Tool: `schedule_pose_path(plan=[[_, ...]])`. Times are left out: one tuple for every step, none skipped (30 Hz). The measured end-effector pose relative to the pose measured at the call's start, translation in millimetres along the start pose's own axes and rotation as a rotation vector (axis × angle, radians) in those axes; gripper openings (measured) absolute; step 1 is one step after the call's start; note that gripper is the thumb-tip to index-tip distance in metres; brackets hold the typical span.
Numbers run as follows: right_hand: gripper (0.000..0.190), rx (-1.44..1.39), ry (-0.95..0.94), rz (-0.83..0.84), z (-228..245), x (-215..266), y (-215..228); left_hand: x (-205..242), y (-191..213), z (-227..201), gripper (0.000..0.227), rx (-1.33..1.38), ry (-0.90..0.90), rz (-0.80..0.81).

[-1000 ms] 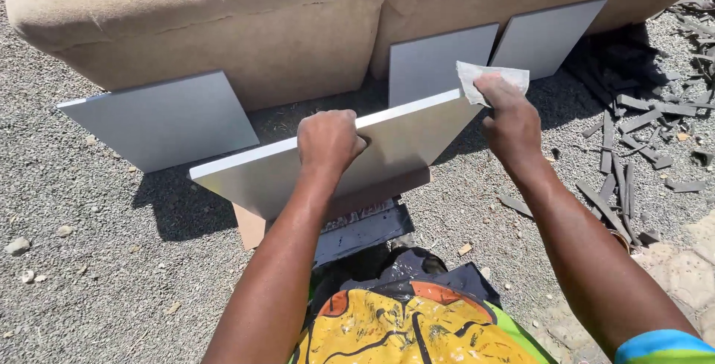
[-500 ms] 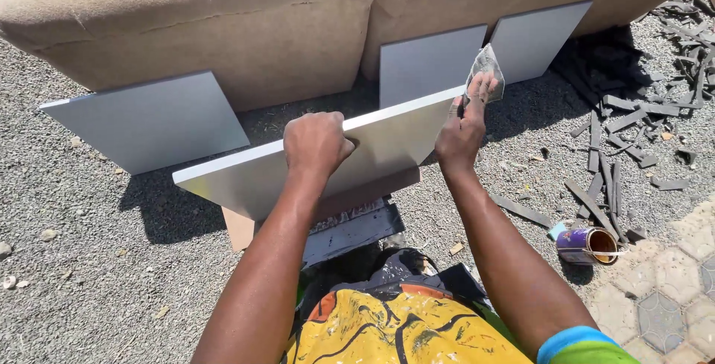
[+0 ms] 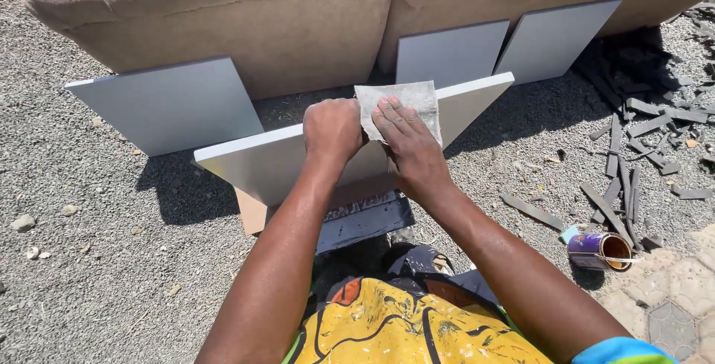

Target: Sanding the flat surface and edges of a white cabinet door with sandpaper to prepare it for finishing.

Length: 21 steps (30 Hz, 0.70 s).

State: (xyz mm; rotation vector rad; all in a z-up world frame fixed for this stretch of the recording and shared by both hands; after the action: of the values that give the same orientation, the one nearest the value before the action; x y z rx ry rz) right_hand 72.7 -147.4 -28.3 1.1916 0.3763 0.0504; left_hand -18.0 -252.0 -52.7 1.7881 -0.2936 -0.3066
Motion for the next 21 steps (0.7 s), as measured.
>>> schedule_pose_path(plan=[[0.047, -0.002, -0.002, 0.005, -22, 5, 8, 7, 6, -3, 0.014, 0.001, 0.001, 0.006], [0.044, 0.046, -0.034, -0.056, -47, 5, 20, 9, 15, -5, 0.013, 0.040, -0.001, -0.002], [0.042, 0.093, -0.066, -0.116, -71, 5, 32, 11, 25, -6, 0.013, 0.080, -0.004, -0.010], [0.042, 0.093, -0.067, -0.120, -105, 12, 43, 11, 23, -7, 0.013, 0.077, -0.006, -0.012], [0.038, 0.139, -0.163, -0.153, -145, 21, 55, 10, 21, -8, 0.013, 0.078, -0.013, -0.012], [0.036, 0.179, -0.251, -0.179, -184, 30, 66, 13, 19, -8, 0.012, 0.078, -0.008, -0.010], [0.036, 0.173, -0.243, -0.176, -158, 24, 58, 15, 19, -7, 0.012, 0.074, 0.001, -0.011], [0.037, 0.163, -0.254, -0.142, -134, 19, 50, 15, 20, -8, 0.013, 0.095, 0.010, -0.016], [0.039, 0.153, -0.263, -0.108, -111, 15, 42, 15, 20, -9, 0.013, 0.115, 0.018, -0.021], [0.039, 0.154, -0.265, -0.103, -75, 14, 31, 14, 13, -7, 0.013, 0.118, 0.019, -0.017], [0.045, 0.135, -0.159, -0.054, -33, 12, 17, 12, 7, -6, 0.014, 0.098, 0.005, -0.034], [0.051, 0.116, -0.051, -0.014, 9, 7, 4, 8, 4, -5, 0.015, 0.074, -0.012, -0.057], [0.051, 0.118, -0.051, -0.016, -14, 6, 13, 11, 11, -6, 0.015, 0.074, -0.013, -0.059], [0.046, 0.131, -0.081, -0.055, -38, 7, 24, 13, 17, -8, 0.015, 0.095, -0.012, -0.045], [0.042, 0.144, -0.111, -0.094, -62, 9, 34, 16, 22, -9, 0.016, 0.115, -0.010, -0.031], [0.042, 0.149, -0.114, -0.101, -101, 16, 46, 18, 23, -9, 0.016, 0.116, -0.019, -0.036], [0.037, 0.185, -0.221, -0.148, -146, 25, 62, 19, 24, -10, 0.015, 0.108, -0.022, -0.026], [0.037, 0.218, -0.322, -0.185, -192, 34, 79, 23, 25, -11, 0.015, 0.103, -0.013, -0.012], [0.037, 0.221, -0.318, -0.184, -207, 42, 71, 22, 24, -12, 0.015, 0.106, -0.011, -0.014], [0.037, 0.272, -0.291, -0.195, -220, 49, 61, 22, 23, -11, 0.015, 0.103, -0.009, -0.019], [0.038, 0.323, -0.263, -0.206, -233, 56, 51, 21, 21, -10, 0.014, 0.099, -0.008, -0.025]])
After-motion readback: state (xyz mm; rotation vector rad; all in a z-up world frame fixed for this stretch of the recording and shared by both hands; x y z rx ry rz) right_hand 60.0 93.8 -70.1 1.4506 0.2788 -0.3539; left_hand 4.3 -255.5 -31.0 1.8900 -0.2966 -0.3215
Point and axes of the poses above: each hand's wrist, its own x-axis away from the middle knuckle, its own y-axis out of the back of the hand, z = x × y, the point moved 7 cm from there along -x, towards the middle knuckle
